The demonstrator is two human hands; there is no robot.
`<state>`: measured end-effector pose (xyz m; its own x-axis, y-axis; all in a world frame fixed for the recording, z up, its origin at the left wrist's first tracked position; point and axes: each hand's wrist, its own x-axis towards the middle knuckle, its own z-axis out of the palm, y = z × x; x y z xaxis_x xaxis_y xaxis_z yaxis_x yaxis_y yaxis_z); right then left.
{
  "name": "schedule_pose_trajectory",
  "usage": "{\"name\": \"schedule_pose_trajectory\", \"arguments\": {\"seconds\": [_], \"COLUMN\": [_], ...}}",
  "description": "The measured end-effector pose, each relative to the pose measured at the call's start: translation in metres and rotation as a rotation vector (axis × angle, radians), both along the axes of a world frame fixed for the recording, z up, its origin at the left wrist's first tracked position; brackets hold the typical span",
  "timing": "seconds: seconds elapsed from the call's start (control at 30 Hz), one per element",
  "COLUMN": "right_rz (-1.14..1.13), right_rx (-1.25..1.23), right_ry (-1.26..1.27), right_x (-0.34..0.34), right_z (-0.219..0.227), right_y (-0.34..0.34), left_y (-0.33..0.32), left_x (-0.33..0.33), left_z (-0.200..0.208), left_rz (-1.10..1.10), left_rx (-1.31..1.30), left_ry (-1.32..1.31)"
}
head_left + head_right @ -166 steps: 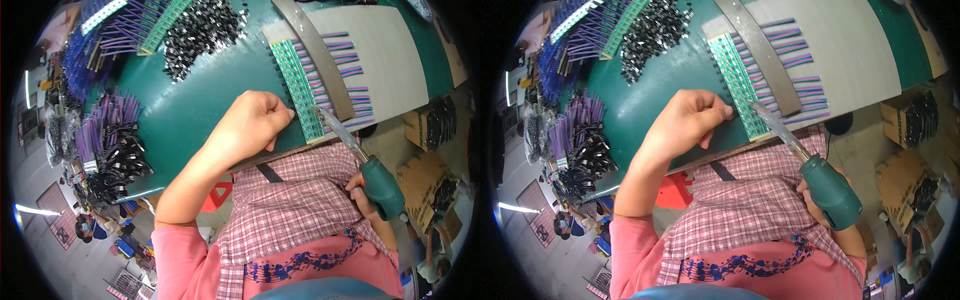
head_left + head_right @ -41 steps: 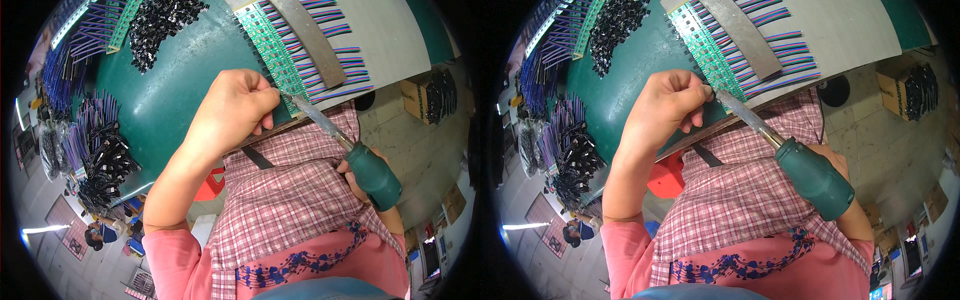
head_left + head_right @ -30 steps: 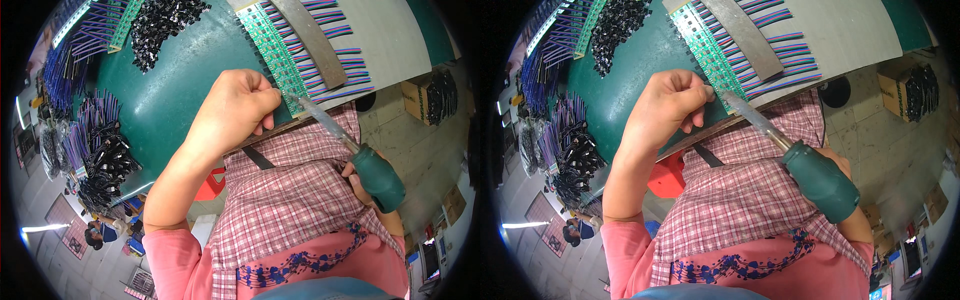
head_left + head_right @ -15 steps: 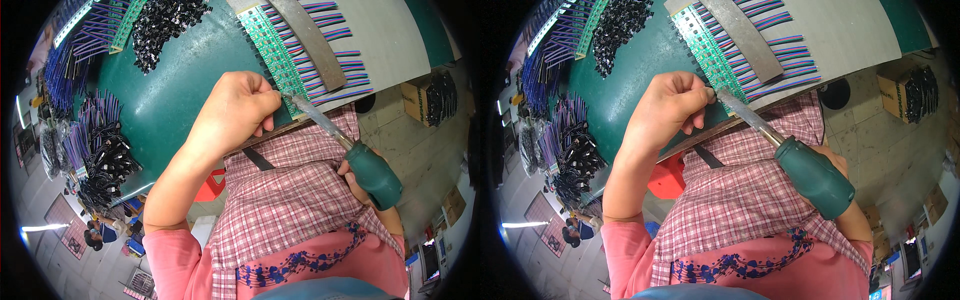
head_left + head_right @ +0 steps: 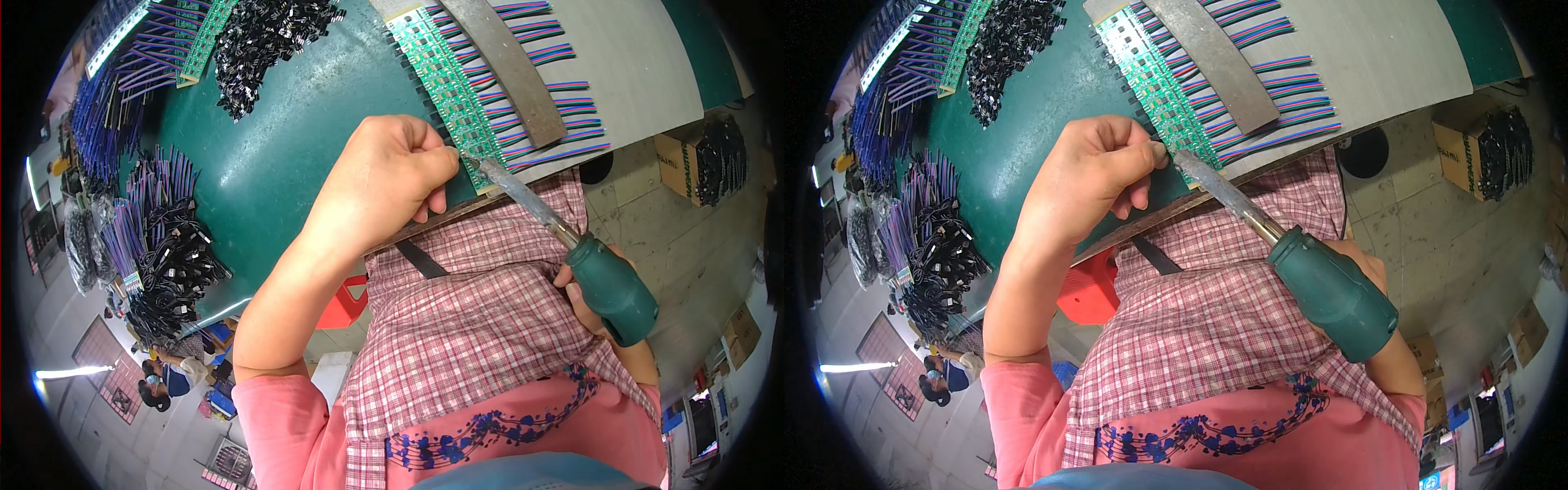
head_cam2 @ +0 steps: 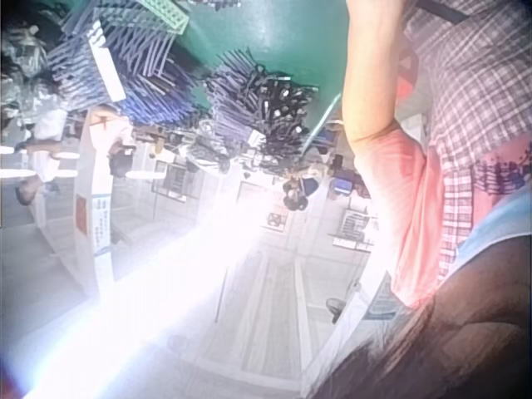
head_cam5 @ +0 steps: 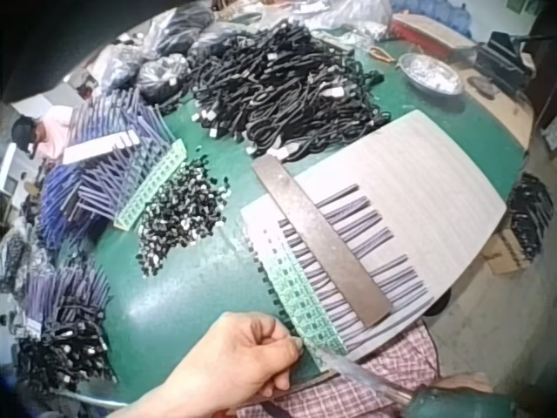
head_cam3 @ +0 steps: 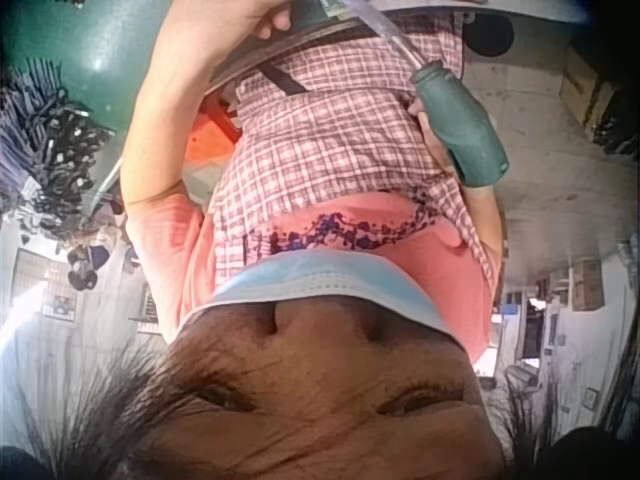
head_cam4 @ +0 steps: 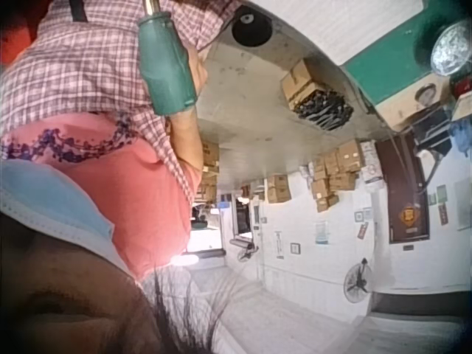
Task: The person assembles small electronic components by attaching cables and USB connectors to circuit boards with a soldering iron.
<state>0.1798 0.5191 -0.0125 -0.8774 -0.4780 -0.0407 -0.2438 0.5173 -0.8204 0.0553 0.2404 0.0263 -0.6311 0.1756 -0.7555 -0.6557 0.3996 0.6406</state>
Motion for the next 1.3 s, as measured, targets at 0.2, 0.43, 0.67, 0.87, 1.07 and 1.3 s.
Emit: {"name": "schedule_pose_trajectory", "arguments": {"seconds": [0.2,0.43,0.67,0.87,1.07,1.3], "right_rz": [-0.066,-0.096,-0.026,-0.195,-0.596,-0.804], "right_rx": [0.056,0.005,0.018,-0.043,-0.538,-0.367], "right_ry": [-0.073,-0.12,-0.034,-0.219,-0.106,0.363], "right_x": [0.006,0.01,-0.003,-0.014,-0.089,-0.219], "right_z": [0.008,0.004,0.004,0.033,0.039,0.035], "right_y": [-0.003,0.0,0.0,0.011,0.022,0.086], "left_y": [0.0,0.0,0.0,0.004,-0.009,0.0], "left_x": [0.001,0.005,-0.004,-0.005,0.006,0.008], "left_z": [0.0,0.0,-0.007,0.009,-0.008,0.001], "left_rz": [-0.004,0.0,0.013,-0.003,0.016,-0.035], "left_rx": [-0.003,0.006,0.013,0.001,0.028,0.033], "left_ry": [0.002,0.001,-0.006,0.024,0.035,0.005]}}
